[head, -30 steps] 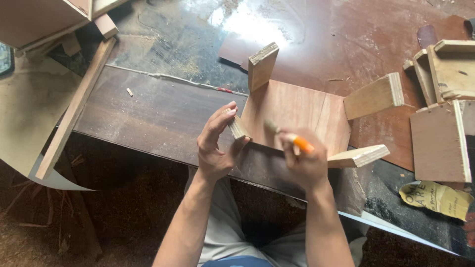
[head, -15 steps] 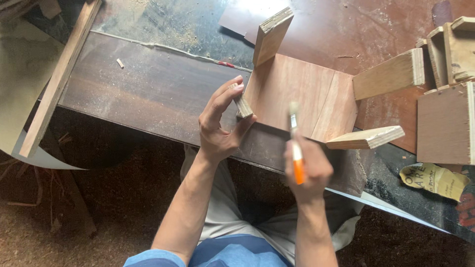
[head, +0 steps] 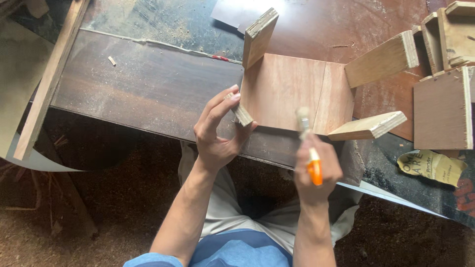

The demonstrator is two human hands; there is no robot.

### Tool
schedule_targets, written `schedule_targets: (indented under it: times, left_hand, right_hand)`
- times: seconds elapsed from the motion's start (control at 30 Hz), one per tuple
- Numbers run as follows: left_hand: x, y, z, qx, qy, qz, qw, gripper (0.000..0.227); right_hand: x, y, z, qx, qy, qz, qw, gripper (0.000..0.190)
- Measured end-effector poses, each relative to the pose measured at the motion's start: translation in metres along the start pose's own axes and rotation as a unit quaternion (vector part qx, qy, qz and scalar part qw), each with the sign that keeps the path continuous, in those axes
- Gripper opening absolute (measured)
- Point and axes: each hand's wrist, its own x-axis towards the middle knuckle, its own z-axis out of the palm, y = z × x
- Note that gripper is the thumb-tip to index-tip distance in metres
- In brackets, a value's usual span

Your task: The person sands a small wooden object with a sanding block, then uses a chisel to smooth edges, and finally brushes the surface with a paintbrush. The person handles the object repeatedly, turning it to access different sides.

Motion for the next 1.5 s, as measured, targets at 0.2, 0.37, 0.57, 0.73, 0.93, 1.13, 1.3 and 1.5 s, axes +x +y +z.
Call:
schedule_targets:
  times: [0.2, 0.37, 0.57, 0.73, 0.93, 1.13, 1.3, 1.5]
  left_hand:
    - [-0.015, 0.013, 0.003, -0.001, 0.005, 0.012, 1.000, 0.061]
    - [-0.019, 0.015, 0.003, 0.019, 0.006, 0.011, 1.000, 0.060]
    - [-0.020, 0.015, 0.003, 0.006, 0.011, 0.007, 1.000, 0.060]
    - [-0.020, 0.015, 0.005, 0.020, 0.012, 0.011, 1.000, 0.061]
    - [-0.018, 0.013, 0.003, 0.018, 0.016, 0.014, 1.000, 0.061]
    - [-0.022, 0.012, 0.002, 0.022, 0.013, 0.006, 1.000, 0.062]
    - [-0.021, 0.009, 0.007, 0.022, 0.018, 0.017, 0.999, 0.061]
    - [-0.023, 0.011, 0.004, 0.015, 0.013, 0.014, 1.000, 0.062]
  right_hand:
    - [-0.001, 0.018, 0.001, -0.010, 0.002, 0.022, 1.000, 0.017]
    - [0.001, 0.016, -0.001, 0.046, -0.039, -0.073, 0.996, 0.014]
    - [0.003, 0.013, 0.006, -0.017, -0.018, 0.070, 0.997, 0.021]
    - [0.013, 0.020, 0.009, 0.072, -0.072, -0.044, 0.994, 0.019]
    - [0.015, 0.018, 0.019, 0.008, -0.064, -0.078, 0.995, 0.023]
    - [0.008, 0.029, 0.031, -0.062, 0.029, 0.114, 0.991, 0.030]
    - [0.010, 0.040, 0.037, 0.031, -0.065, -0.037, 0.997, 0.026]
    - [0.015, 0.035, 0.041, 0.004, -0.054, -0.028, 0.998, 0.029]
